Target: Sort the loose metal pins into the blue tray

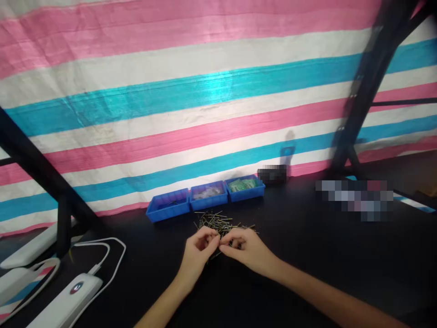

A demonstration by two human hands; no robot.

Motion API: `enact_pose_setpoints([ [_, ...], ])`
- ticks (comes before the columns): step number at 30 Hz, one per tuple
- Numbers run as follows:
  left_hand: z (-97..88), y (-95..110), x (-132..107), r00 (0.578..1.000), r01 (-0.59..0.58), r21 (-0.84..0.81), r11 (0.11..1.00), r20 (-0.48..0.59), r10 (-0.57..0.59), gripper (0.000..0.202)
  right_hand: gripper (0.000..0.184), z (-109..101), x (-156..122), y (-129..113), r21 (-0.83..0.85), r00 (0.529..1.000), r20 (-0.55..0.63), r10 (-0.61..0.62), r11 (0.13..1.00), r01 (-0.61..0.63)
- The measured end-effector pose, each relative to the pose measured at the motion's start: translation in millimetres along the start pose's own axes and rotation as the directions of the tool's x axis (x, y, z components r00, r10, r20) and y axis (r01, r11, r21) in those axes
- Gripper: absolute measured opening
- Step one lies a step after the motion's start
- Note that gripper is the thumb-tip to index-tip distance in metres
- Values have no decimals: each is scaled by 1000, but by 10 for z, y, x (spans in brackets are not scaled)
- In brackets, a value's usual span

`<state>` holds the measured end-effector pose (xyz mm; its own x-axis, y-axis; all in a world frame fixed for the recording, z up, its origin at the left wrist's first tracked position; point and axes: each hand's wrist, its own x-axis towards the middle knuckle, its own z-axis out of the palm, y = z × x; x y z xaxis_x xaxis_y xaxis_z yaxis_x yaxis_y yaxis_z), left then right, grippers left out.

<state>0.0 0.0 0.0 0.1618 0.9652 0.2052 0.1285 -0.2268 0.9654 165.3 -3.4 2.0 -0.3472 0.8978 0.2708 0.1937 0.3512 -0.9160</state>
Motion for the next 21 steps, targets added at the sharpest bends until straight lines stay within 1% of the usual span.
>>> enact_pose_setpoints([
  [3, -13, -4, -10, 999, -18, 34, 999, -30, 19, 15, 14, -19, 13, -2, 61, 1000, -17, 26, 998, -24],
  [6, -25, -11, -9, 999, -34, 87, 996, -36, 37, 14, 18, -43, 41, 25, 116, 997, -67, 40, 993, -32],
  [8, -19, -17, -8, 999, -44, 116, 992, -6, 45, 13, 18, -54, 56, 44, 125, 993, -117, 35, 992, -20],
  [10, -1, -21, -12, 998, -62, 141, 988, 35, 57, 12, 19, -58, 60, 51, 126, 989, -143, 32, 992, -14],
  [13, 32, -22, -35, 991, -100, 184, 978, 105, 81, 11, 16, -49, 47, 37, 96, 992, -123, 2, 995, 10],
  [16, 48, -13, -64, 982, -110, 217, 970, 177, 71, 11, 14, -35, 32, 11, 60, 995, -87, -43, 997, 48],
  [18, 44, -3, -74, 979, -100, 227, 969, 199, 55, 12, 16, -30, 30, 6, 51, 995, -80, -52, 997, 57],
  [21, 23, 11, -66, 982, -77, 217, 973, 186, 36, 13, 17, -36, 43, 22, 52, 994, -100, -50, 997, 55],
])
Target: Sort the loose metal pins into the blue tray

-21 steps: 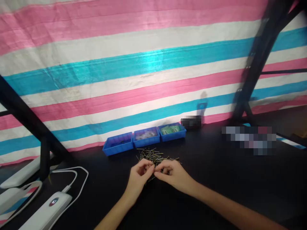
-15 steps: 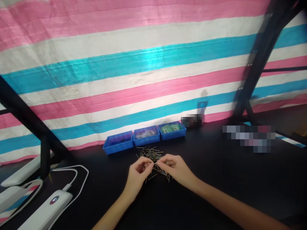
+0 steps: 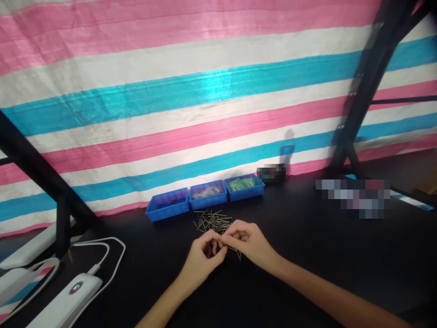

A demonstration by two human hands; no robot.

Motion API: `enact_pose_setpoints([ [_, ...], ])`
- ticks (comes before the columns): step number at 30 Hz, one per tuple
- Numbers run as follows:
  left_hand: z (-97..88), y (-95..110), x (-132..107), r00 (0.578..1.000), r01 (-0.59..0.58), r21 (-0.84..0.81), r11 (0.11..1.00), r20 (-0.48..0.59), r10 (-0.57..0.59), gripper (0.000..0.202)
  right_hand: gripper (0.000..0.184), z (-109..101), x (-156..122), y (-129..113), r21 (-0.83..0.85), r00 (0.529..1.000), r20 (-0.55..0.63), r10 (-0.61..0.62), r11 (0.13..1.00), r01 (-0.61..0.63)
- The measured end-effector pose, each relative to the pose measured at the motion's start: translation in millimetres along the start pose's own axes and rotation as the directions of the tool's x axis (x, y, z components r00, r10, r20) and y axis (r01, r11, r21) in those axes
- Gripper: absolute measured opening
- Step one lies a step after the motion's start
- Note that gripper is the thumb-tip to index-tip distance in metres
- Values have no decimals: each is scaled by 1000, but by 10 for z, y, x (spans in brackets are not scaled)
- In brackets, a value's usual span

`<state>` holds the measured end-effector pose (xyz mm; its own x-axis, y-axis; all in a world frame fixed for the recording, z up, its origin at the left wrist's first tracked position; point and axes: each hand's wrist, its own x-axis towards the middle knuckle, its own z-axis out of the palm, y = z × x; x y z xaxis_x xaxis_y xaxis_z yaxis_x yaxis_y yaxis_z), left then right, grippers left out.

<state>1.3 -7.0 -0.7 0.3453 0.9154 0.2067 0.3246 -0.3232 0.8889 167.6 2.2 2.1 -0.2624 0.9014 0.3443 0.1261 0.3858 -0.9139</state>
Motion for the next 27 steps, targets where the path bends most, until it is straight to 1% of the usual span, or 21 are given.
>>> enact_pose_setpoints([
  [4, -35, -6, 28, 998, 34, -93, 995, -45, -39, 14, 19, -20, 18, 32, 22, 999, -37, 40, 999, -39],
  [7, -61, -14, 52, 992, 68, -170, 983, -98, -86, 18, 19, -25, 20, 34, 17, 998, -27, 58, 998, -57],
  [9, -102, -18, 72, 983, 78, -201, 976, -147, -109, 20, 19, -23, 18, 33, -6, 997, -6, 71, 997, -71],
  [11, -180, -27, 104, 966, 82, -221, 972, -221, -132, 23, 21, -21, 18, 39, -26, 996, -1, 90, 996, -90],
  [12, -237, -38, 125, 952, 79, -231, 970, -272, -142, 25, 21, -20, 19, 45, -32, 995, -6, 97, 995, -97],
  [14, -381, -83, 176, 905, 55, -252, 966, -397, -155, 29, 22, -23, 20, 59, -33, 994, -14, 104, 994, -105],
  [16, -557, -163, 229, 826, 20, -268, 963, -539, -167, 33, 22, -27, 19, 68, -32, 995, -13, 102, 994, -103],
  [17, -651, -214, 251, 790, 12, -278, 961, -586, -179, 35, 22, -28, 17, 69, -32, 995, -9, 101, 994, -102],
  [19, -837, -329, 280, 721, -7, -295, 955, -663, -200, 38, 22, -25, 11, 66, -37, 995, 4, 104, 994, -104],
  [22, -1076, -484, 284, 637, -38, -316, 948, -738, -221, 42, 21, -9, -2, 49, -67, 993, 26, 111, 992, -109],
  [23, -1137, -521, 278, 616, -47, -319, 947, -755, -224, 43, 20, -1, -8, 41, -84, 994, 30, 103, 991, -101],
  [24, -1186, -550, 271, 603, -55, -321, 946, -765, -225, 44, 19, 6, -15, 31, -103, 995, 34, 92, 991, -88],
  [26, -1248, -582, 261, 601, -58, -322, 945, -767, -224, 46, 17, 20, -30, 7, -139, 997, 41, 64, 989, -58],
  [27, -1261, -587, 258, 609, -53, -322, 945, -760, -225, 47, 17, 26, -37, -5, -153, 998, 45, 53, 987, -46],
])
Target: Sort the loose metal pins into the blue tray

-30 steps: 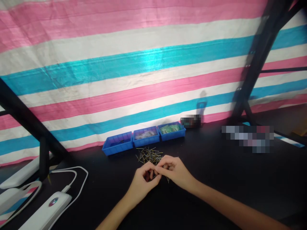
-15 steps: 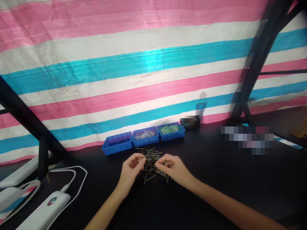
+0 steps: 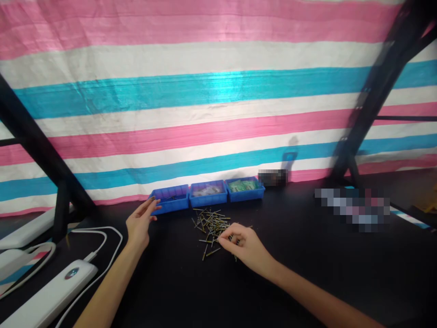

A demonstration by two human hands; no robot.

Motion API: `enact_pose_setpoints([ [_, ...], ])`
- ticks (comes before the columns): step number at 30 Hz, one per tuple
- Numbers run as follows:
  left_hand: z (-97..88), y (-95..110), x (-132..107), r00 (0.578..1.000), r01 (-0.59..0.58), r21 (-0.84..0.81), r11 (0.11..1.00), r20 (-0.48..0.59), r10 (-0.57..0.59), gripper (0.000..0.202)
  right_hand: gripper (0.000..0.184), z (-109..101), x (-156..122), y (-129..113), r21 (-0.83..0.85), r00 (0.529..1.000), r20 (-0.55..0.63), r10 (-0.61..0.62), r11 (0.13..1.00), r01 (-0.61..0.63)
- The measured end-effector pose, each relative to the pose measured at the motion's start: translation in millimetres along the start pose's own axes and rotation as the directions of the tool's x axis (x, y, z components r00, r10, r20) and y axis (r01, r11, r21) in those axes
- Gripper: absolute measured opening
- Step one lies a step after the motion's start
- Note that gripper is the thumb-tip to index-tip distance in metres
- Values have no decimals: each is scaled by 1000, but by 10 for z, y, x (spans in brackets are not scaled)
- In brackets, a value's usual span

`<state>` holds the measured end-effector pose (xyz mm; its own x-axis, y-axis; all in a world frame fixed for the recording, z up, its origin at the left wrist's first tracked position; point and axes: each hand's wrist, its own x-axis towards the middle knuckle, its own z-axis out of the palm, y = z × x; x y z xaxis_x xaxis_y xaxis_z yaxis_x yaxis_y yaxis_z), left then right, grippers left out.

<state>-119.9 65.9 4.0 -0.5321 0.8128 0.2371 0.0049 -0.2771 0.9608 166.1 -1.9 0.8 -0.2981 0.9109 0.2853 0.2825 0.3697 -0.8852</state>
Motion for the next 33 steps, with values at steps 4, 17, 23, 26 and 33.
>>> enact_pose_setpoints([
  [4, 30, 13, -26, 996, 13, 43, 999, 90, -16, 50, 14, 1, -19, -41, -34, 1000, 7, -27, 999, 27],
  [17, 94, 140, -113, 976, -122, 137, 983, 194, 94, 59, 14, -30, -34, -9, -205, 998, 8, -63, 977, 63],
  [23, 319, 185, -488, 825, -421, 364, 831, 535, 183, 25, 66, -79, -38, 98, -424, 1000, 9, -28, 905, 30],
  [26, 430, 223, -737, 591, -706, 381, 597, 782, 199, 25, 75, -90, -35, 163, -470, 999, 48, 23, 883, 2],
  [33, 473, 234, -932, 370, -846, 301, 440, 926, 77, 23, 47, -122, -27, 164, -517, 998, 58, -21, 854, 48],
])
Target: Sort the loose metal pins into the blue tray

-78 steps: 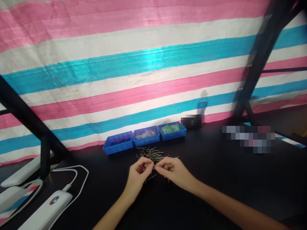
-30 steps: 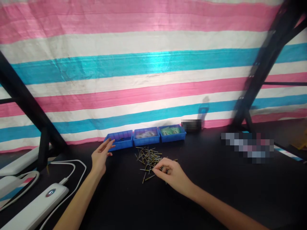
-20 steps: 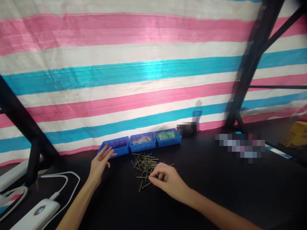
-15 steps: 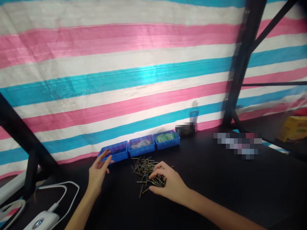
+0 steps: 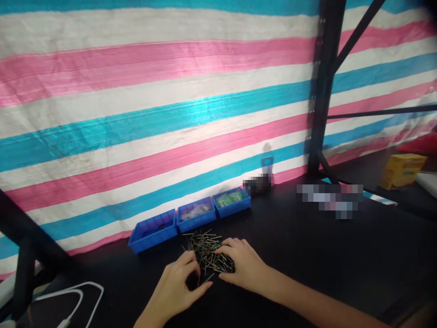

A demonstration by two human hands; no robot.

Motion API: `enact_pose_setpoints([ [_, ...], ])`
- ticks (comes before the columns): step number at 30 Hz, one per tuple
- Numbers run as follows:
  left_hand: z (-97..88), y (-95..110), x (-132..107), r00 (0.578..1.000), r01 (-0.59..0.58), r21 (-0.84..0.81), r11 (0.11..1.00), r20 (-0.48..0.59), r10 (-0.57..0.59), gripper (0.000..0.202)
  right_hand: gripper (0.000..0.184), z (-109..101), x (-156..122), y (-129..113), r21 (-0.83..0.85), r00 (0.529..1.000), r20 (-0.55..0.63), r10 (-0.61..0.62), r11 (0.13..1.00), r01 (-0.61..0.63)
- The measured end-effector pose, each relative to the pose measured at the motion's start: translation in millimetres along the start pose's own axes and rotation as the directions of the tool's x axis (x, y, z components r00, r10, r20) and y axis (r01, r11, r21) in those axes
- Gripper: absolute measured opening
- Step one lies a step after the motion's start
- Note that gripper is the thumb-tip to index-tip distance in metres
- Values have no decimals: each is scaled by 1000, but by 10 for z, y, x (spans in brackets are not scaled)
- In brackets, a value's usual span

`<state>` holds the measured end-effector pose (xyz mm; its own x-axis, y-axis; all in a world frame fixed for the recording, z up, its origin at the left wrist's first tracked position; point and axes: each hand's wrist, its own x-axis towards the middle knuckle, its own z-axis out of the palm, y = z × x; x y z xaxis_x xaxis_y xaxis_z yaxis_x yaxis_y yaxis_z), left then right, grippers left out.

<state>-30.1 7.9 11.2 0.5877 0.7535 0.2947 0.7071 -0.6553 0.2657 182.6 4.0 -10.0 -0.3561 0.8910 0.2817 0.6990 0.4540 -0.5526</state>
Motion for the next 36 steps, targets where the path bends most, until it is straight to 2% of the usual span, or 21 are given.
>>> enact_pose_setpoints([
  [6, 82, -35, 14, 1000, -23, 14, 1000, 19, 23, 13, 34, -2, 8, 6, -12, 999, -17, -38, 999, 38],
  [19, 174, -69, 1, 996, -87, 39, 995, 31, 85, 12, 27, 42, 13, 28, -22, 997, -21, -76, 997, 75],
  [26, 153, -66, 22, 995, -97, 14, 995, -30, 97, 12, 25, 46, 7, 17, -19, 997, -22, -76, 997, 76],
  [32, 181, -71, 8, 987, -43, -35, 998, -154, 37, 11, 26, 34, -5, 4, 24, 996, -34, -78, 997, 79],
  [36, 185, -51, 8, 977, -50, -33, 998, -209, 42, 11, 24, 37, -2, -34, 61, 993, -81, -89, 994, 94],
])
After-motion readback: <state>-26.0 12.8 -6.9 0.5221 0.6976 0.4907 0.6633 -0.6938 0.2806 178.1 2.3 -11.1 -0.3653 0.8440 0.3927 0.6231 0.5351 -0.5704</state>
